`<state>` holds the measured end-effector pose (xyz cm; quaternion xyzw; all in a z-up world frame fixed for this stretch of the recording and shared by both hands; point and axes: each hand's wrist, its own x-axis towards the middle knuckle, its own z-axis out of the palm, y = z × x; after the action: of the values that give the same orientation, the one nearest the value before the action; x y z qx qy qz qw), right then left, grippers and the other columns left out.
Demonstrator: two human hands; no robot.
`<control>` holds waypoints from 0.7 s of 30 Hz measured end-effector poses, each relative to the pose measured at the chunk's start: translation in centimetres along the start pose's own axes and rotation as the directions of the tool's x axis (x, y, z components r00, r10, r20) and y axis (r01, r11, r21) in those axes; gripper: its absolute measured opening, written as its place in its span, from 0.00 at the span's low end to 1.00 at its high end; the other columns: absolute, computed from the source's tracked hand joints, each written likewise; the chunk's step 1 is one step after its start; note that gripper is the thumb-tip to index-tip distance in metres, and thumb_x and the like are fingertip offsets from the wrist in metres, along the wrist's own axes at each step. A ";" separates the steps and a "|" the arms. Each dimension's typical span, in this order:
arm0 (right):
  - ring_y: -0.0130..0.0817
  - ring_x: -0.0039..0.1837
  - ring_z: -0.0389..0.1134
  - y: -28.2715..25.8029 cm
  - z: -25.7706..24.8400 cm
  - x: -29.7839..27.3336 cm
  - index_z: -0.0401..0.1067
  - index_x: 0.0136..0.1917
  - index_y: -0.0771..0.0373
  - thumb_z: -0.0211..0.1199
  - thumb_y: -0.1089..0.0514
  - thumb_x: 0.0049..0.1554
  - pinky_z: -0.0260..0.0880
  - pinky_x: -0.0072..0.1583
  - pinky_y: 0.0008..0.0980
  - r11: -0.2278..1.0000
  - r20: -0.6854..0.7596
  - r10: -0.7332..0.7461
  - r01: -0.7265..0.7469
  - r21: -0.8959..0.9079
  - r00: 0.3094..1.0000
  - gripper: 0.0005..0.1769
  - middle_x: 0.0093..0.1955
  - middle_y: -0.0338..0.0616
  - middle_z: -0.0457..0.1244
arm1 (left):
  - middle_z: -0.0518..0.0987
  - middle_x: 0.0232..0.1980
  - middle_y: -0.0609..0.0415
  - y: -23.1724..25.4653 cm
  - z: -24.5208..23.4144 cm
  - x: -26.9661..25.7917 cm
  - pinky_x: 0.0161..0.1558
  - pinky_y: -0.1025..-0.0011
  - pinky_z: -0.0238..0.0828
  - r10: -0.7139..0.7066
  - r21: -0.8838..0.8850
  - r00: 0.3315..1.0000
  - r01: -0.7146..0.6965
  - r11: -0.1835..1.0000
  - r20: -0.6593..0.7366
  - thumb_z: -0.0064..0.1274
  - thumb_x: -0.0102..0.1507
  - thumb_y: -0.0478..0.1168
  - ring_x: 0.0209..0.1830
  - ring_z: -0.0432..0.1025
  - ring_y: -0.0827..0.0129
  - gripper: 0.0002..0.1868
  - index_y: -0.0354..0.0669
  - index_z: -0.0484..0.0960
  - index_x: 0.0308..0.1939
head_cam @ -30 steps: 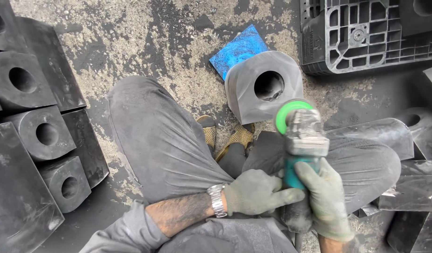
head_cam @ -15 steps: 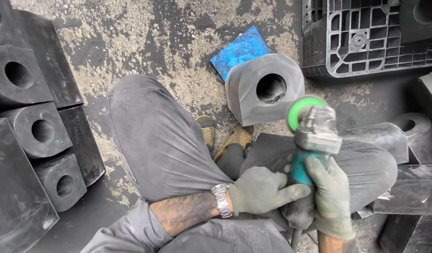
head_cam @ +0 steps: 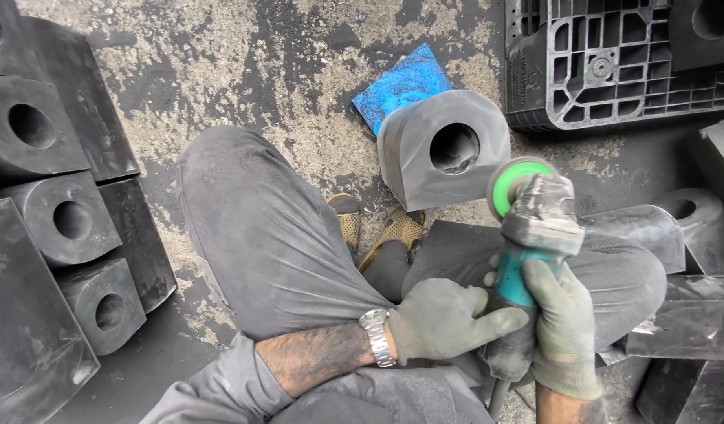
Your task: Grinding the edges of industrial plastic or rubber components using a handheld angle grinder.
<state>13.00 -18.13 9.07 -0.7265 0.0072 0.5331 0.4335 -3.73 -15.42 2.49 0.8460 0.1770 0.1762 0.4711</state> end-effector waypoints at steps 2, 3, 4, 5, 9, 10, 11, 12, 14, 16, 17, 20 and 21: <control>0.34 0.46 0.72 0.4 -0.1 0.2 0.68 0.61 0.70 0.59 0.54 0.62 0.75 0.49 0.35 1.000 0.019 -0.010 0.010 0.008 1.000 0.20 0.50 0.50 0.69 | 0.73 0.28 0.52 0.3 -0.2 -0.4 0.20 0.61 0.64 -0.001 -0.007 0.999 0.001 1.000 -0.047 0.47 0.72 0.48 0.22 0.71 0.60 0.13 0.65 0.82 0.58; 0.34 0.46 0.72 0.2 0.6 0.0 0.68 0.61 0.70 0.59 0.54 0.62 0.75 0.49 0.35 1.000 0.020 -0.012 0.012 0.012 1.000 0.20 0.50 0.50 0.69 | 0.73 0.28 0.52 0.2 -0.6 -1.0 0.20 0.61 0.64 0.001 -0.004 0.999 -0.001 1.000 -0.045 0.47 0.72 0.48 0.22 0.71 0.60 0.13 0.65 0.82 0.58; 0.34 0.45 0.72 0.1 1.3 -0.1 0.69 0.62 0.69 0.60 0.56 0.60 0.75 0.48 0.34 1.000 0.063 0.018 -0.017 -0.025 0.998 0.20 0.49 0.49 0.69 | 0.74 0.29 0.53 0.1 -0.9 -1.6 0.21 0.61 0.64 -0.010 -0.002 0.999 0.010 1.000 -0.038 0.47 0.73 0.48 0.23 0.72 0.60 0.11 0.63 0.81 0.56; 0.34 0.44 0.72 0.0 2.0 -0.4 0.70 0.62 0.67 0.60 0.58 0.58 0.75 0.48 0.33 0.997 0.109 0.056 -0.050 -0.064 0.992 0.20 0.48 0.49 0.69 | 0.74 0.29 0.53 0.2 -1.3 -2.3 0.22 0.61 0.65 -0.029 -0.001 0.999 0.029 1.000 -0.029 0.47 0.75 0.48 0.24 0.72 0.60 0.09 0.61 0.81 0.55; 0.29 0.45 0.68 1.7 2.6 -0.1 0.71 0.63 0.66 0.64 0.61 0.56 0.72 0.48 0.30 0.978 0.166 0.119 -0.087 -0.187 0.979 0.22 0.49 0.44 0.68 | 0.75 0.32 0.53 0.7 -2.1 -4.3 0.23 0.62 0.67 -0.071 -0.042 0.996 0.069 0.997 -0.046 0.46 0.76 0.47 0.26 0.73 0.61 0.09 0.61 0.81 0.56; 0.29 0.45 0.68 1.7 2.5 -0.3 0.72 0.63 0.68 0.64 0.61 0.56 0.72 0.48 0.31 0.979 0.161 0.133 -0.104 -0.177 0.978 0.22 0.49 0.45 0.68 | 0.75 0.32 0.53 0.9 -2.2 -4.3 0.23 0.62 0.67 -0.125 -0.099 0.992 0.121 0.988 -0.030 0.46 0.76 0.48 0.26 0.74 0.60 0.08 0.61 0.80 0.55; 0.29 0.45 0.68 1.6 2.7 -0.4 0.72 0.63 0.69 0.64 0.61 0.56 0.72 0.47 0.32 0.978 0.163 0.146 -0.118 -0.171 0.976 0.22 0.49 0.46 0.68 | 0.75 0.32 0.53 1.0 -2.4 -4.2 0.24 0.62 0.67 -0.182 -0.151 0.983 0.177 0.973 -0.018 0.47 0.75 0.49 0.27 0.74 0.60 0.07 0.62 0.80 0.53; 0.29 0.45 0.68 1.3 2.2 -0.6 0.72 0.63 0.69 0.64 0.61 0.56 0.72 0.47 0.32 0.979 0.165 0.142 -0.114 -0.171 0.976 0.22 0.49 0.46 0.68 | 0.75 0.32 0.53 1.2 -2.5 -3.2 0.24 0.62 0.67 -0.179 -0.149 0.984 0.174 0.973 -0.021 0.47 0.75 0.49 0.27 0.74 0.60 0.07 0.62 0.80 0.53; 0.39 0.44 0.72 0.8 1.3 -1.0 0.71 0.61 0.73 0.60 0.58 0.59 0.75 0.46 0.38 0.995 0.051 0.041 -0.037 -0.092 0.998 0.21 0.48 0.55 0.70 | 0.79 0.33 0.48 1.5 -2.5 -1.3 0.25 0.57 0.71 -0.114 -0.011 0.991 0.115 0.993 0.070 0.49 0.72 0.49 0.28 0.77 0.54 0.10 0.60 0.85 0.53; 0.38 0.47 0.73 1.0 -0.4 -1.3 0.69 0.63 0.72 0.59 0.55 0.61 0.76 0.49 0.37 0.999 0.004 -0.029 0.029 0.017 1.000 0.22 0.51 0.54 0.69 | 0.81 0.35 0.45 2.5 -2.2 0.9 0.33 0.58 0.75 -0.330 -0.210 0.916 0.377 0.902 0.228 0.53 0.64 0.60 0.32 0.79 0.52 0.22 0.48 0.81 0.50; 0.38 0.49 0.73 1.0 -1.2 -1.2 0.66 0.66 0.71 0.57 0.53 0.63 0.77 0.51 0.36 0.987 -0.040 -0.098 0.102 0.126 0.994 0.23 0.53 0.54 0.69 | 0.83 0.38 0.41 2.8 -2.1 2.2 0.41 0.59 0.79 -0.478 -0.341 0.774 0.619 0.707 0.416 0.56 0.56 0.71 0.35 0.81 0.50 0.39 0.36 0.78 0.46; 0.43 0.53 0.74 1.1 -4.3 -1.8 0.65 0.68 0.72 0.57 0.52 0.62 0.78 0.56 0.40 0.944 0.064 -0.207 0.182 0.276 0.976 0.27 0.55 0.56 0.68 | 0.84 0.40 0.41 3.8 -1.0 3.0 0.50 0.59 0.78 -0.431 -0.418 0.850 0.524 0.742 0.301 0.47 0.51 0.77 0.42 0.81 0.48 0.45 0.37 0.82 0.46; 0.43 0.53 0.74 1.2 -4.7 -1.8 0.65 0.68 0.72 0.57 0.52 0.62 0.78 0.56 0.40 0.943 0.060 -0.204 0.180 0.280 0.977 0.27 0.55 0.56 0.68 | 0.84 0.40 0.41 3.7 -1.1 3.2 0.50 0.59 0.78 -0.431 -0.415 0.849 0.527 0.742 0.307 0.47 0.51 0.77 0.42 0.81 0.48 0.45 0.37 0.82 0.46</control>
<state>15.25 -22.64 9.96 -0.6328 -0.0096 0.5137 0.5793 -1.00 -14.93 6.61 0.6386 0.2933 0.0053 0.7114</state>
